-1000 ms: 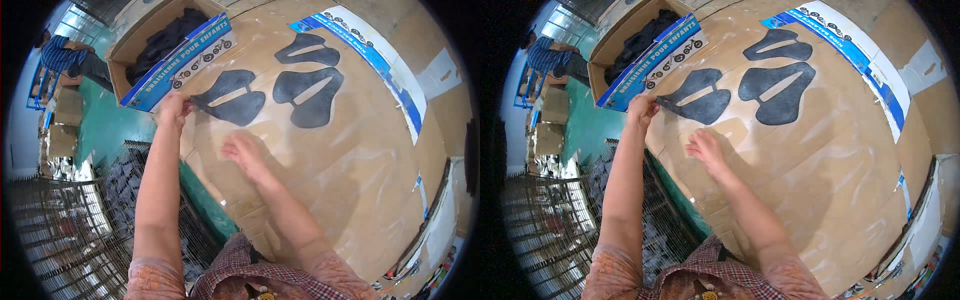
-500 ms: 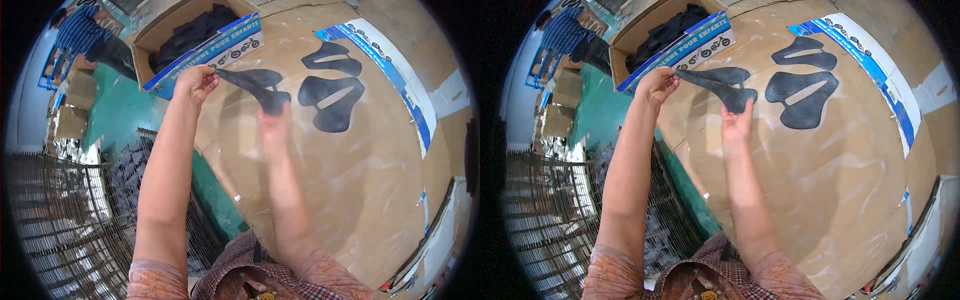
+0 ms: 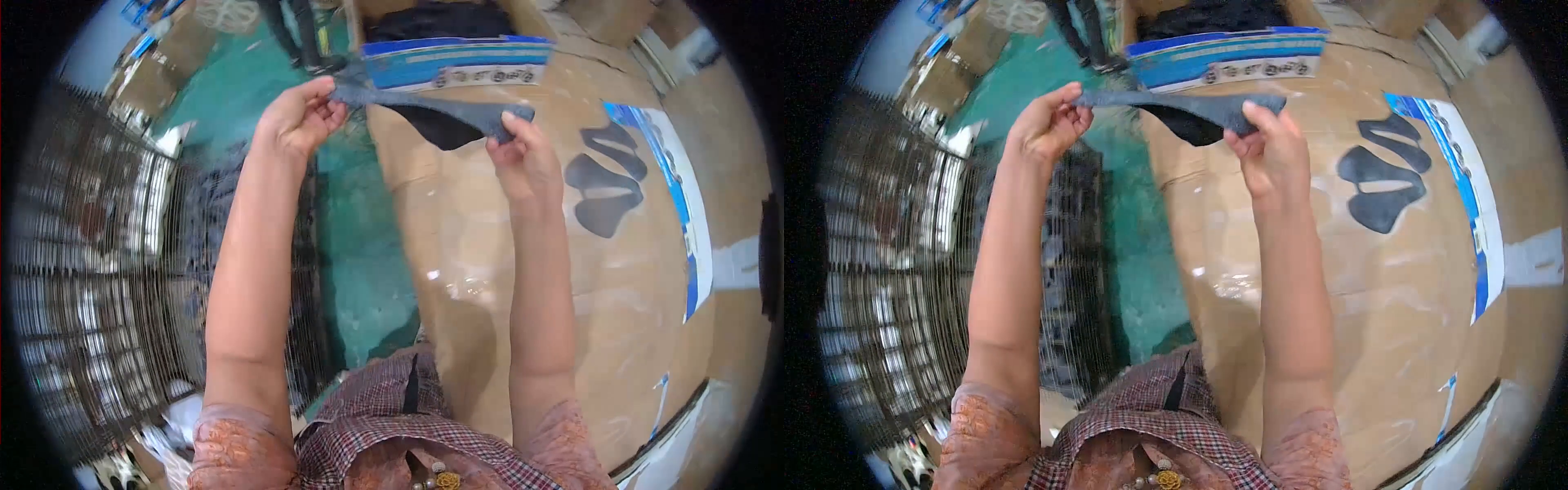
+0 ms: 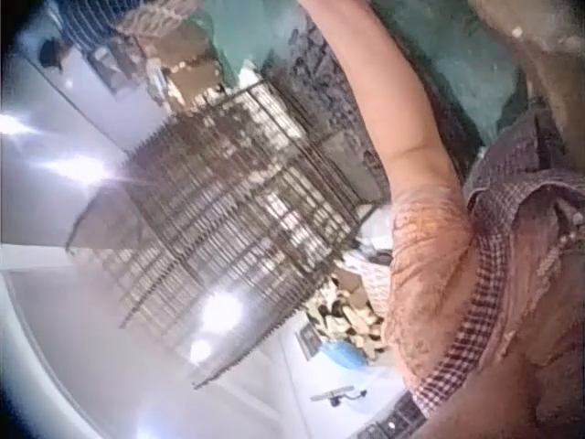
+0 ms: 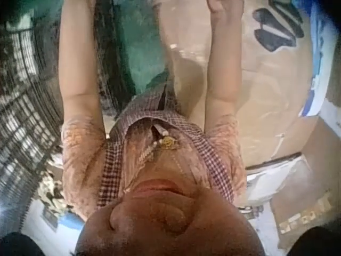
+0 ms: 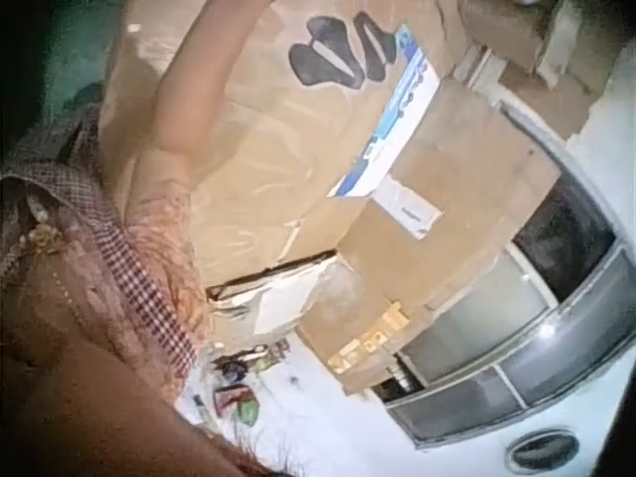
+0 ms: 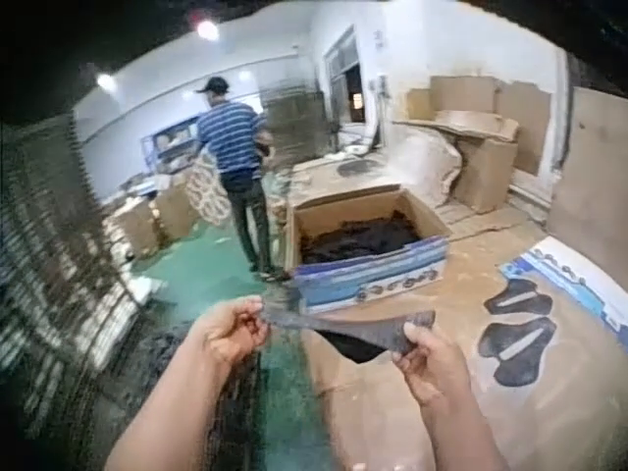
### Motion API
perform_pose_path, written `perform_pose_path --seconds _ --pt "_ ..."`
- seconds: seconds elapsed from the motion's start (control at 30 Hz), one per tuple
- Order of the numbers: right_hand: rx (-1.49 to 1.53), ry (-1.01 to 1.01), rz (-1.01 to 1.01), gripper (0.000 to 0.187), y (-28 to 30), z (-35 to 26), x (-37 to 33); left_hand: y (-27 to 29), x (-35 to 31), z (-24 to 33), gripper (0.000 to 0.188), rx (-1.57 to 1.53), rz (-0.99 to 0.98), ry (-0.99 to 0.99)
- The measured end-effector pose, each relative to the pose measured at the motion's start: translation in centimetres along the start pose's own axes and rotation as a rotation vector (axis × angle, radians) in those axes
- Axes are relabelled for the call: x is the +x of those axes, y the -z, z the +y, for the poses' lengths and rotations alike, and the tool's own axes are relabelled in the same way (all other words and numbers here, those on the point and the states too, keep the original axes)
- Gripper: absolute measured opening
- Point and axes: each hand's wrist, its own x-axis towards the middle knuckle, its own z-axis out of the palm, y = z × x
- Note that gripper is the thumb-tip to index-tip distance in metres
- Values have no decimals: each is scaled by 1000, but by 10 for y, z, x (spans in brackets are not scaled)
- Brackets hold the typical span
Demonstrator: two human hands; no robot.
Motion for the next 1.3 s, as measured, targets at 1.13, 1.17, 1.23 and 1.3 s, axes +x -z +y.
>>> perform_pose_path --seconds 1.13,1.17,1.23,1.3 --pt "-587 -1252 208 15 79 672 -544 851 -422 -221 18 603 733 157" --pt "-589 -1275 126 16 84 676 -552 860 -426 -232 17 789 739 148" --pt "-662 -1286 177 10 90 680 -559 870 -432 -250 17 805 750 140" --pt "-775 -1242 221 7 89 680 -564 872 -434 -263 17 822 762 124"
